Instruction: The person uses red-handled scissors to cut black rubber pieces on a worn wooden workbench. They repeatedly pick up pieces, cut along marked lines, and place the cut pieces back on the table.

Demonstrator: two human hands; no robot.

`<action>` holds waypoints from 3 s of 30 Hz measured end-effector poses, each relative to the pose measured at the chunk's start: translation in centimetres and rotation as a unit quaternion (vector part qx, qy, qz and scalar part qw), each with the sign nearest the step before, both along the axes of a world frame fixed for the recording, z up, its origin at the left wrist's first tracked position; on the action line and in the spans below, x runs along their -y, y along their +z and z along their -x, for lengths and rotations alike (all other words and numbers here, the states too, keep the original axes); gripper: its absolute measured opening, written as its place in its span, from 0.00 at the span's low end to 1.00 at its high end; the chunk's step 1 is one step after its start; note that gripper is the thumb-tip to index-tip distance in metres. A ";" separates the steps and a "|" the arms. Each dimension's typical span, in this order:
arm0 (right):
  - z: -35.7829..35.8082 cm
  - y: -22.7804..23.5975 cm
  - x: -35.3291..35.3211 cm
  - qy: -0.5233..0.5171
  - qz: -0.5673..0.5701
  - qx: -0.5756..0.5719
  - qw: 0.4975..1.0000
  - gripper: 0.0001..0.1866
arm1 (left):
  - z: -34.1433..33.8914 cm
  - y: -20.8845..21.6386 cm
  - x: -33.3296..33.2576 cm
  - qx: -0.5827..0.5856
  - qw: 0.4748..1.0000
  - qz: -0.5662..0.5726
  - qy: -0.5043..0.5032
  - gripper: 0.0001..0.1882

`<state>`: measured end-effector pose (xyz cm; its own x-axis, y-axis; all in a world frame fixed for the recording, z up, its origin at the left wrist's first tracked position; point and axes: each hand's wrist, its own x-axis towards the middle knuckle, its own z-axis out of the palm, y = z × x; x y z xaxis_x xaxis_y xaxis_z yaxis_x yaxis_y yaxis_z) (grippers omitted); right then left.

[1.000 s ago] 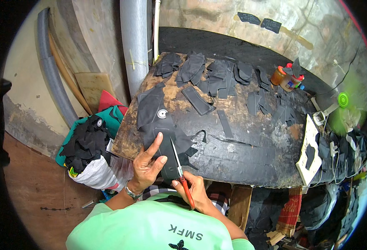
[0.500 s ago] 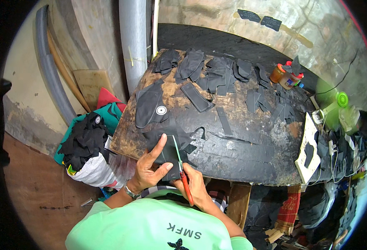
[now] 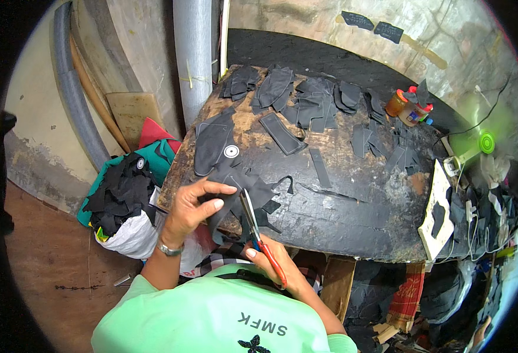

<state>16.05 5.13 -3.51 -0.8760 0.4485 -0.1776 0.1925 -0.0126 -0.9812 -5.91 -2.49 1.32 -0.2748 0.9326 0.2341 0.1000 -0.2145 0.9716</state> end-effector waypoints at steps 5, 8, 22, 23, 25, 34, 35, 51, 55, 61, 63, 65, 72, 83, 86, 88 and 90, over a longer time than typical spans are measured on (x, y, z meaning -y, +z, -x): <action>0.2 0.2 -0.1 0.008 -0.009 0.007 1.000 0.24 | 2.4 2.0 0.2 -0.094 0.993 0.035 -0.068 0.13; 0.6 0.3 -0.1 -0.009 -0.060 -0.004 0.998 0.25 | 2.5 2.5 0.2 -0.120 0.987 0.050 -0.091 0.13; 0.7 0.4 0.4 -0.059 -0.059 0.021 0.996 0.23 | 2.0 2.4 -0.2 -0.115 0.984 0.046 -0.129 0.14; 0.6 0.5 0.6 -0.061 -0.036 0.053 0.996 0.23 | 2.0 2.4 -0.3 -0.119 0.983 0.049 -0.129 0.14; 0.4 0.6 1.0 -0.069 -0.006 0.032 0.997 0.22 | 2.3 2.4 -0.5 -0.116 0.983 0.047 -0.132 0.14; 0.0 0.1 0.0 0.036 0.065 -0.010 0.997 0.25 | 4.4 3.2 -2.9 -0.133 0.963 0.106 -0.209 0.05; -0.2 0.2 0.1 0.046 0.067 -0.009 0.997 0.26 | 4.8 3.5 -3.8 -0.149 0.954 0.106 -0.240 0.05; 0.8 1.9 -0.5 0.000 0.109 -0.033 0.994 0.28 | 5.1 8.4 -10.0 -0.424 0.863 0.066 -0.268 0.43; 0.9 1.3 0.0 -0.059 0.128 -0.041 0.989 0.27 | 4.6 7.3 -9.0 -0.446 0.879 -0.166 0.031 0.36; 1.6 -0.1 0.0 -0.084 0.087 -0.045 0.992 0.26 | -2.5 1.6 -3.3 0.043 0.992 0.113 0.023 0.30; 1.7 -0.2 0.2 -0.079 0.053 -0.034 0.995 0.26 | -3.7 -0.1 -3.6 0.111 0.991 -0.016 0.078 0.30; 1.8 -0.2 0.4 -0.077 0.020 -0.027 0.996 0.26 | -3.5 -0.8 -3.7 0.098 0.986 -0.071 0.112 0.30; 1.6 0.0 0.5 -0.077 -0.066 0.009 0.995 0.23 | -2.1 -0.1 -3.4 0.106 0.989 -0.097 0.015 0.31; 1.2 0.6 0.6 -0.048 -0.107 -0.027 0.993 0.23 | -1.3 0.8 -2.3 0.005 0.992 -0.122 -0.027 0.40; 1.2 0.2 0.6 -0.052 -0.112 -0.016 0.992 0.24 | -1.4 0.7 -2.2 -0.003 0.991 -0.127 -0.032 0.42; 1.1 0.0 0.7 -0.058 -0.109 -0.022 0.992 0.24 | -1.4 0.7 -2.1 0.004 0.991 -0.131 -0.036 0.43; 1.0 0.0 0.7 -0.050 -0.104 -0.023 0.993 0.24 | -1.4 0.6 -2.0 0.018 0.990 -0.132 -0.043 0.43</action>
